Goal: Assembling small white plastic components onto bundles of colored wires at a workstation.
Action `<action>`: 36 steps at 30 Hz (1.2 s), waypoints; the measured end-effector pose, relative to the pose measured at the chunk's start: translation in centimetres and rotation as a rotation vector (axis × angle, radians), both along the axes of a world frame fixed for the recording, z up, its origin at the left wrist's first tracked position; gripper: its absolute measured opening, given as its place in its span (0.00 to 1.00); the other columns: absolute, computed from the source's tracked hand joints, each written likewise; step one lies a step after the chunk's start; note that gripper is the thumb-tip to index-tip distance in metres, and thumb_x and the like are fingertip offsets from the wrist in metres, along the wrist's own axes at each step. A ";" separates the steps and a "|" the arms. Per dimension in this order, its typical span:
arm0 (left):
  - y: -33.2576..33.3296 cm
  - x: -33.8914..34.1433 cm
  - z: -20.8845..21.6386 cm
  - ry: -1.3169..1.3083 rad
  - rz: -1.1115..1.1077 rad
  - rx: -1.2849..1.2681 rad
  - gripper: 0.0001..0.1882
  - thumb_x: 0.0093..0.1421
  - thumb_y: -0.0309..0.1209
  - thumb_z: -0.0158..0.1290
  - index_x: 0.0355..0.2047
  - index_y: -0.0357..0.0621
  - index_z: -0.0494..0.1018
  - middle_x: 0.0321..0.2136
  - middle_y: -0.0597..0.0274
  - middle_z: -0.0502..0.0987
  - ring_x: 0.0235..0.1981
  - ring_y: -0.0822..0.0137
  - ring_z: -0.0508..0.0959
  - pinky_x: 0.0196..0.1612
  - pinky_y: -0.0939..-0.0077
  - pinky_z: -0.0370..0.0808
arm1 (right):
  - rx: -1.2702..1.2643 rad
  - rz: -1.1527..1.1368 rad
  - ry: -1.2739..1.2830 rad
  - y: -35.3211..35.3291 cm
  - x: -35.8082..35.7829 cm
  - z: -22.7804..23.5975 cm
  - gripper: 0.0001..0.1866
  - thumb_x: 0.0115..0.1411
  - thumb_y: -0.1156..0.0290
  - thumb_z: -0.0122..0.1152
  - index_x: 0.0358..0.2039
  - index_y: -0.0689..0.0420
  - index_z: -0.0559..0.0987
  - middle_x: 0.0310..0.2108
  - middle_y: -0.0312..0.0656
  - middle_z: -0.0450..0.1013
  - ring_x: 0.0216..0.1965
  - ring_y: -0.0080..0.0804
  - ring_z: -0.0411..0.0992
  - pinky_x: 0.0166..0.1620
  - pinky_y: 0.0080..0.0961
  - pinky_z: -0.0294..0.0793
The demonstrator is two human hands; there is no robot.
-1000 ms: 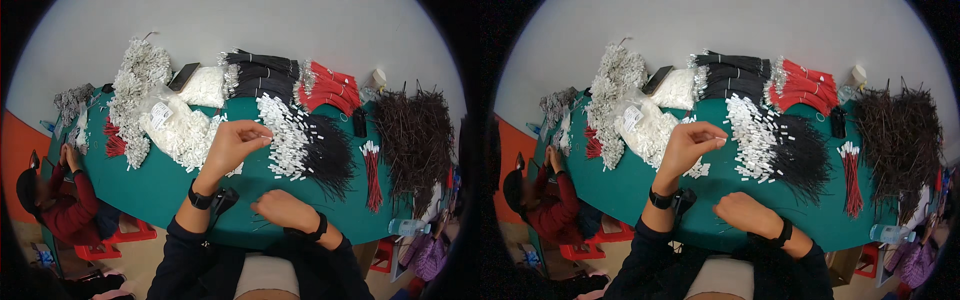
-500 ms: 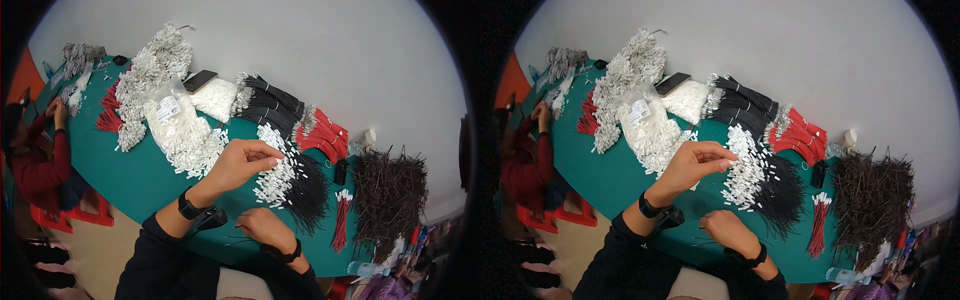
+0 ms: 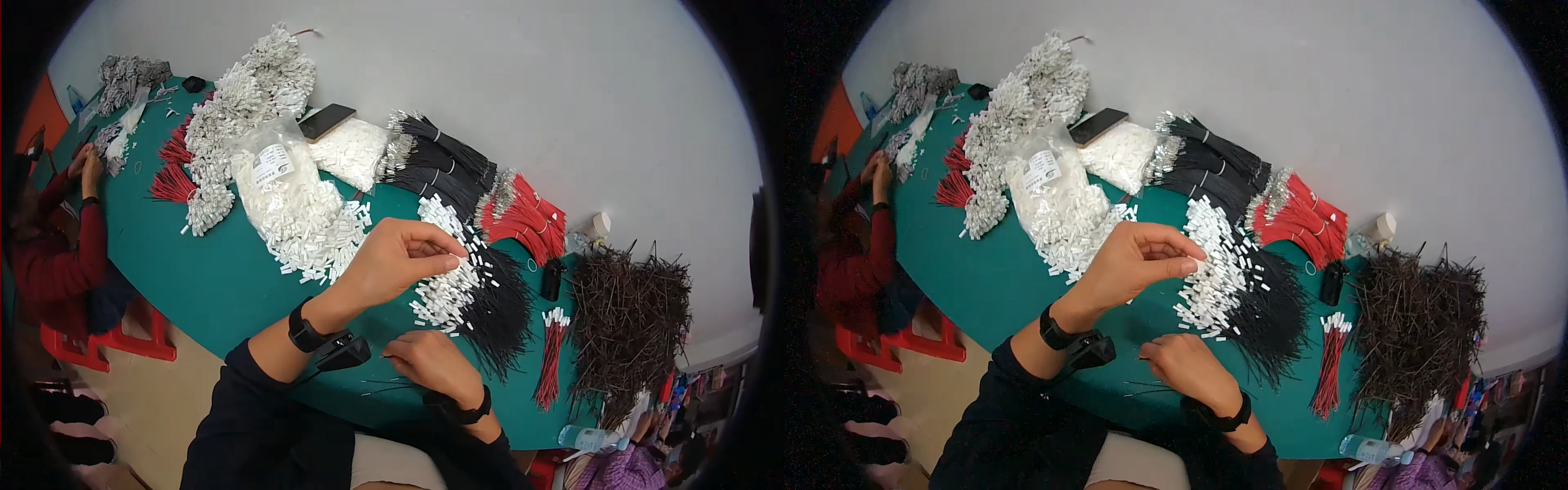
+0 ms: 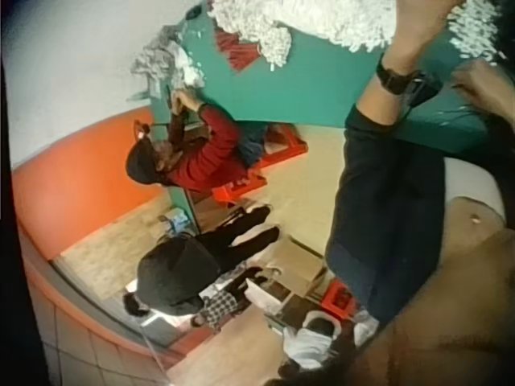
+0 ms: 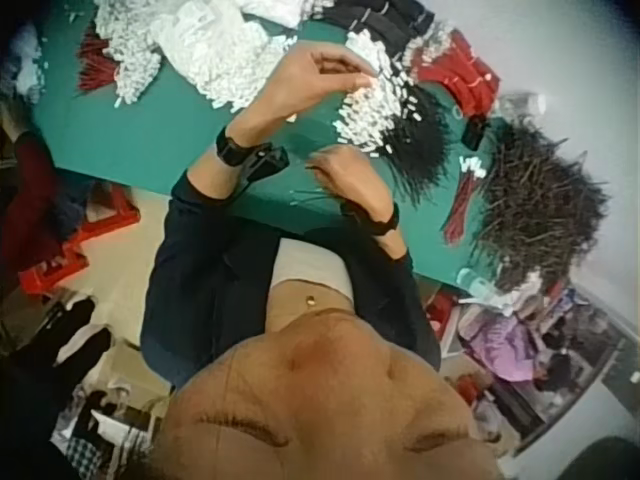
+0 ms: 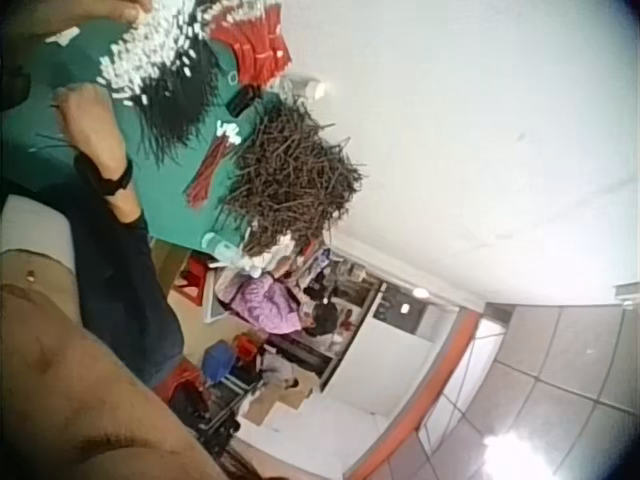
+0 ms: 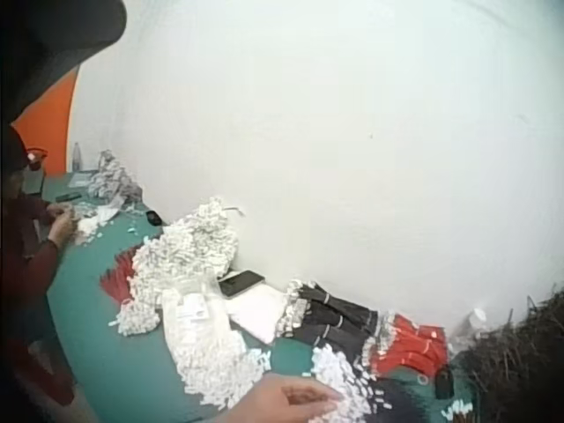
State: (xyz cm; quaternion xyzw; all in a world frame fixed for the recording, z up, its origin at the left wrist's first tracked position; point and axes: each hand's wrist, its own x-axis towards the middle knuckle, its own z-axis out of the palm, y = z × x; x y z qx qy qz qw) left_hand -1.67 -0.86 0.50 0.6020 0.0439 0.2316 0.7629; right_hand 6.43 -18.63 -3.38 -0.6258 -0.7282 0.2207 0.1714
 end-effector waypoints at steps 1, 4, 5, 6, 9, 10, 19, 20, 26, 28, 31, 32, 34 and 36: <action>0.0 0.0 0.0 0.004 -0.005 0.000 0.09 0.60 0.25 0.62 0.41 0.36 0.82 0.34 0.62 0.83 0.36 0.77 0.81 0.41 0.83 0.77 | 0.003 -0.016 0.009 0.0 0.1 0.1 0.06 0.53 0.74 0.64 0.33 0.59 0.81 0.28 0.45 0.77 0.33 0.48 0.76 0.35 0.40 0.76; -0.1 0.0 0.2 0.025 0.017 -0.003 0.09 0.60 0.25 0.62 0.41 0.36 0.82 0.34 0.62 0.83 0.36 0.77 0.81 0.41 0.84 0.77 | 0.024 -0.041 0.060 0.0 0.2 0.4 0.06 0.53 0.75 0.65 0.32 0.59 0.81 0.28 0.44 0.77 0.32 0.47 0.77 0.35 0.39 0.76; -0.1 0.0 0.2 0.025 0.017 0.015 0.09 0.60 0.25 0.62 0.41 0.36 0.82 0.34 0.62 0.83 0.36 0.77 0.81 0.41 0.84 0.77 | 0.037 -0.049 0.094 0.0 0.3 0.5 0.05 0.53 0.75 0.65 0.32 0.59 0.82 0.28 0.44 0.77 0.32 0.47 0.77 0.36 0.38 0.76; -0.2 0.1 0.1 0.022 0.017 0.032 0.09 0.60 0.25 0.62 0.41 0.36 0.81 0.34 0.62 0.83 0.36 0.77 0.81 0.42 0.83 0.77 | 0.037 -0.053 0.097 0.0 0.4 0.7 0.05 0.53 0.75 0.65 0.32 0.59 0.82 0.28 0.44 0.77 0.32 0.47 0.77 0.36 0.38 0.76; -0.6 0.1 0.1 -0.006 0.043 0.064 0.09 0.61 0.28 0.62 0.40 0.36 0.82 0.30 0.64 0.83 0.31 0.79 0.80 0.36 0.83 0.77 | 0.027 -0.061 0.101 -0.1 0.7 1.2 0.05 0.54 0.75 0.66 0.32 0.59 0.82 0.29 0.44 0.78 0.32 0.47 0.77 0.36 0.37 0.77; -0.6 0.0 0.1 -0.005 0.041 0.066 0.09 0.61 0.28 0.62 0.40 0.36 0.82 0.30 0.64 0.83 0.31 0.79 0.80 0.36 0.83 0.77 | 0.041 -0.051 0.140 -0.1 0.8 1.3 0.04 0.55 0.75 0.65 0.32 0.60 0.81 0.29 0.45 0.77 0.32 0.48 0.77 0.36 0.39 0.76; -0.6 -0.3 0.7 0.046 -0.001 0.057 0.09 0.60 0.23 0.62 0.41 0.35 0.81 0.35 0.61 0.83 0.38 0.76 0.81 0.43 0.83 0.78 | 0.140 -0.128 0.422 -0.6 1.7 2.5 0.03 0.60 0.78 0.62 0.35 0.62 0.79 0.30 0.45 0.79 0.32 0.43 0.79 0.36 0.32 0.77; -0.6 -0.3 0.6 0.041 -0.002 0.050 0.09 0.60 0.23 0.62 0.41 0.35 0.81 0.36 0.61 0.83 0.38 0.76 0.81 0.43 0.83 0.78 | 0.140 -0.168 0.547 -0.7 2.0 3.1 0.04 0.61 0.79 0.61 0.36 0.62 0.78 0.30 0.45 0.79 0.31 0.39 0.80 0.37 0.29 0.78; -0.7 -0.4 0.7 0.039 -0.006 0.061 0.09 0.60 0.22 0.61 0.41 0.34 0.81 0.37 0.61 0.83 0.38 0.75 0.81 0.44 0.82 0.78 | 0.241 -0.456 1.015 -1.6 3.3 4.2 0.04 0.65 0.79 0.59 0.36 0.67 0.79 0.30 0.43 0.81 0.33 0.25 0.79 0.38 0.20 0.77; -0.8 -0.4 0.8 0.058 -0.001 0.073 0.09 0.60 0.22 0.61 0.41 0.34 0.81 0.36 0.61 0.83 0.39 0.75 0.81 0.44 0.81 0.78 | 0.239 -0.522 0.939 -1.5 3.3 4.7 0.04 0.64 0.79 0.60 0.36 0.67 0.81 0.30 0.43 0.81 0.32 0.26 0.79 0.37 0.20 0.78; -0.8 -0.2 0.8 0.066 -0.007 0.068 0.09 0.60 0.22 0.62 0.41 0.35 0.81 0.36 0.62 0.83 0.38 0.76 0.81 0.44 0.82 0.77 | 0.256 -0.467 0.790 -1.6 3.2 4.6 0.04 0.61 0.79 0.63 0.34 0.66 0.82 0.28 0.43 0.81 0.31 0.25 0.80 0.35 0.21 0.77; -0.8 -0.2 0.8 0.065 -0.005 0.072 0.09 0.60 0.23 0.62 0.41 0.35 0.81 0.36 0.62 0.83 0.38 0.76 0.81 0.44 0.82 0.77 | 0.246 -0.418 0.648 -1.6 3.1 4.7 0.04 0.60 0.79 0.64 0.34 0.66 0.83 0.28 0.44 0.81 0.30 0.26 0.80 0.34 0.21 0.77; -0.8 -0.2 0.7 0.073 -0.007 0.079 0.09 0.60 0.23 0.62 0.41 0.35 0.81 0.36 0.62 0.83 0.38 0.77 0.81 0.43 0.83 0.77 | 0.220 -0.405 0.573 -1.4 2.9 5.3 0.04 0.59 0.80 0.64 0.34 0.65 0.83 0.28 0.44 0.81 0.30 0.28 0.81 0.34 0.21 0.78; -0.9 0.0 0.6 0.060 -0.006 0.080 0.09 0.60 0.23 0.62 0.41 0.35 0.81 0.36 0.62 0.83 0.38 0.77 0.80 0.43 0.83 0.76 | 0.196 -0.395 0.491 -1.4 2.9 5.3 0.04 0.58 0.80 0.64 0.34 0.64 0.83 0.28 0.44 0.81 0.30 0.29 0.81 0.34 0.21 0.78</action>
